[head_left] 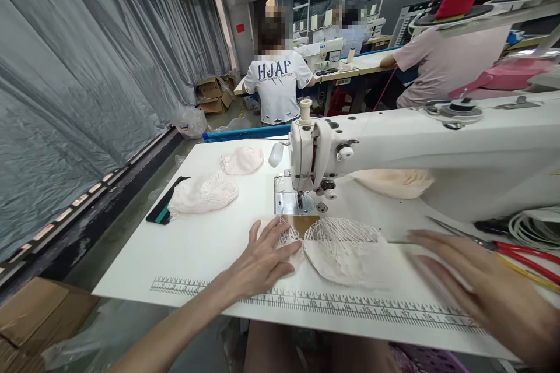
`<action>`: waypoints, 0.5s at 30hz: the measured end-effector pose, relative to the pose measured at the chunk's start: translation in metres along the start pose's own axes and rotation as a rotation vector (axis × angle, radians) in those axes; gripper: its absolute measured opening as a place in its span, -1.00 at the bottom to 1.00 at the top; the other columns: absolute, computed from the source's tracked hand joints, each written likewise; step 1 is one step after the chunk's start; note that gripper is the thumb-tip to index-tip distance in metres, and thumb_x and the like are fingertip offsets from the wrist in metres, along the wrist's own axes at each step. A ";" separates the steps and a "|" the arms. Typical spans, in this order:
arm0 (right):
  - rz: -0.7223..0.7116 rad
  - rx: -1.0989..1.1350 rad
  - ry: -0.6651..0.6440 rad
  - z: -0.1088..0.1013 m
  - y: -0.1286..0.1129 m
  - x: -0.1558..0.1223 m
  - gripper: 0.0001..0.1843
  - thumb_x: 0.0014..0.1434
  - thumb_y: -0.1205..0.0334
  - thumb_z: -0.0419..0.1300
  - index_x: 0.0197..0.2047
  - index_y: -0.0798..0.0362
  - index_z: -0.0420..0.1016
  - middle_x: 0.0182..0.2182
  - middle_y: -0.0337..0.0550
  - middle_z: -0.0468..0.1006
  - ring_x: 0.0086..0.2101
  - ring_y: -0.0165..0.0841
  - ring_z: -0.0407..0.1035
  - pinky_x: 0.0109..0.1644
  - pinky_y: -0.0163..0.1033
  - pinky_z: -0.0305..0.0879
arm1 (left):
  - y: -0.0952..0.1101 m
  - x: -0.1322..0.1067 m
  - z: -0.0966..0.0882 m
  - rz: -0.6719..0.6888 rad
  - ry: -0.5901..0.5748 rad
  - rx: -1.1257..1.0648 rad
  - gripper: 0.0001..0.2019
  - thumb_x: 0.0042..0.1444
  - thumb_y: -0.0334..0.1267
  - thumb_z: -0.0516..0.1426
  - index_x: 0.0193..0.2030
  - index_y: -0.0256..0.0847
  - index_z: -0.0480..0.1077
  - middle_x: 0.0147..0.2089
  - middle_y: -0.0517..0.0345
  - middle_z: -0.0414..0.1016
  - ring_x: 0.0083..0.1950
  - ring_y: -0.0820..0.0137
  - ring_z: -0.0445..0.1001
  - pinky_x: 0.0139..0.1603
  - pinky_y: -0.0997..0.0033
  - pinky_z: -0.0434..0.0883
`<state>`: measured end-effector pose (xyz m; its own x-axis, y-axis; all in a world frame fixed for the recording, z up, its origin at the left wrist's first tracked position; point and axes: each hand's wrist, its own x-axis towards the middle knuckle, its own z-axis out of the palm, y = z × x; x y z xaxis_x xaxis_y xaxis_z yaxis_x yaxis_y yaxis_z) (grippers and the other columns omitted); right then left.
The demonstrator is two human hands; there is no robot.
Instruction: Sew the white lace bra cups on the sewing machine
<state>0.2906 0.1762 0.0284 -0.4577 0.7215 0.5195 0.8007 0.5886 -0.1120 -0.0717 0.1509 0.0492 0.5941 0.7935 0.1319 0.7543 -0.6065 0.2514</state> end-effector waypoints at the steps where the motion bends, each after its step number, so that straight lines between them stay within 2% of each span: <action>1: -0.037 0.096 -0.059 0.004 -0.020 0.014 -0.63 0.28 0.06 -0.07 0.12 -0.16 0.28 0.05 -0.03 0.42 0.01 -0.19 0.34 0.00 -0.08 0.34 | 0.000 -0.001 -0.001 0.002 -0.026 0.006 -0.54 0.26 -0.23 0.00 0.29 0.02 0.08 0.37 -0.08 -0.01 0.41 0.07 -0.19 0.27 -0.31 -0.15; 3: -0.160 0.230 -0.144 0.016 -0.057 0.039 -0.61 0.28 0.10 -0.02 0.17 -0.21 0.26 0.14 -0.10 0.35 0.10 -0.19 0.26 0.04 -0.07 0.33 | 0.000 -0.003 -0.005 0.011 -0.067 0.018 -0.49 0.26 -0.20 -0.01 0.33 0.08 -0.02 0.41 -0.04 -0.14 0.42 0.06 -0.25 0.25 -0.37 -0.20; 5: -0.294 0.258 -0.247 0.029 -0.079 0.055 -0.53 0.27 0.08 0.01 0.25 -0.27 0.17 0.21 -0.13 0.27 0.19 -0.07 0.13 0.09 0.14 0.25 | 0.001 -0.005 -0.008 0.001 -0.101 0.029 -0.44 0.26 -0.18 -0.01 0.35 0.13 -0.13 0.43 0.01 -0.24 0.42 0.03 -0.28 0.22 -0.42 -0.22; 6: -0.332 0.254 -0.269 0.035 -0.082 0.058 -0.50 0.26 0.05 0.02 0.27 -0.29 0.13 0.22 -0.12 0.26 0.21 0.00 0.08 0.09 0.28 0.18 | 0.002 -0.005 -0.009 -0.008 -0.116 0.033 -0.42 0.26 -0.17 -0.01 0.35 0.15 -0.17 0.43 0.03 -0.27 0.42 0.01 -0.30 0.21 -0.45 -0.22; 8: -0.353 0.217 -0.305 0.044 -0.076 0.056 -0.46 0.25 0.01 0.04 0.28 -0.35 0.06 0.24 -0.13 0.21 0.23 0.12 -0.02 0.03 0.50 0.05 | 0.003 -0.006 -0.010 -0.016 -0.138 0.040 -0.41 0.26 -0.15 -0.02 0.35 0.19 -0.21 0.44 0.05 -0.32 0.42 -0.02 -0.32 0.19 -0.49 -0.23; 10: -0.339 0.160 -0.332 0.045 -0.063 0.047 -0.45 0.23 -0.02 0.05 0.27 -0.42 0.04 0.27 -0.17 0.15 0.24 0.18 -0.09 -0.01 0.59 -0.02 | 0.004 -0.005 -0.010 -0.002 -0.140 0.048 -0.44 0.27 -0.15 -0.04 0.34 0.24 -0.19 0.44 0.08 -0.37 0.41 -0.08 -0.35 0.15 -0.53 -0.22; 13: -0.321 0.081 -0.374 0.034 -0.048 0.037 -0.44 0.21 -0.07 0.07 0.26 -0.50 0.02 0.30 -0.22 0.07 0.24 0.22 -0.13 -0.03 0.60 0.00 | 0.007 0.000 -0.007 0.036 -0.105 0.068 -0.47 0.28 -0.16 -0.06 0.32 0.33 -0.18 0.44 0.13 -0.42 0.40 -0.16 -0.34 0.09 -0.61 -0.22; 15: -0.334 0.066 -0.389 0.022 -0.046 0.038 -0.42 0.19 -0.13 0.07 0.25 -0.51 0.03 0.30 -0.20 0.08 0.23 0.22 -0.08 -0.06 0.55 0.09 | 0.009 0.002 -0.005 0.057 -0.075 0.084 -0.47 0.28 -0.16 -0.06 0.31 0.37 -0.18 0.44 0.14 -0.38 0.39 -0.20 -0.29 0.06 -0.63 -0.17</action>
<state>0.2282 0.1846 0.0348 -0.8042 0.5651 0.1844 0.5660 0.8227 -0.0531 -0.0652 0.1476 0.0566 0.6534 0.7537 0.0706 0.7378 -0.6549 0.1637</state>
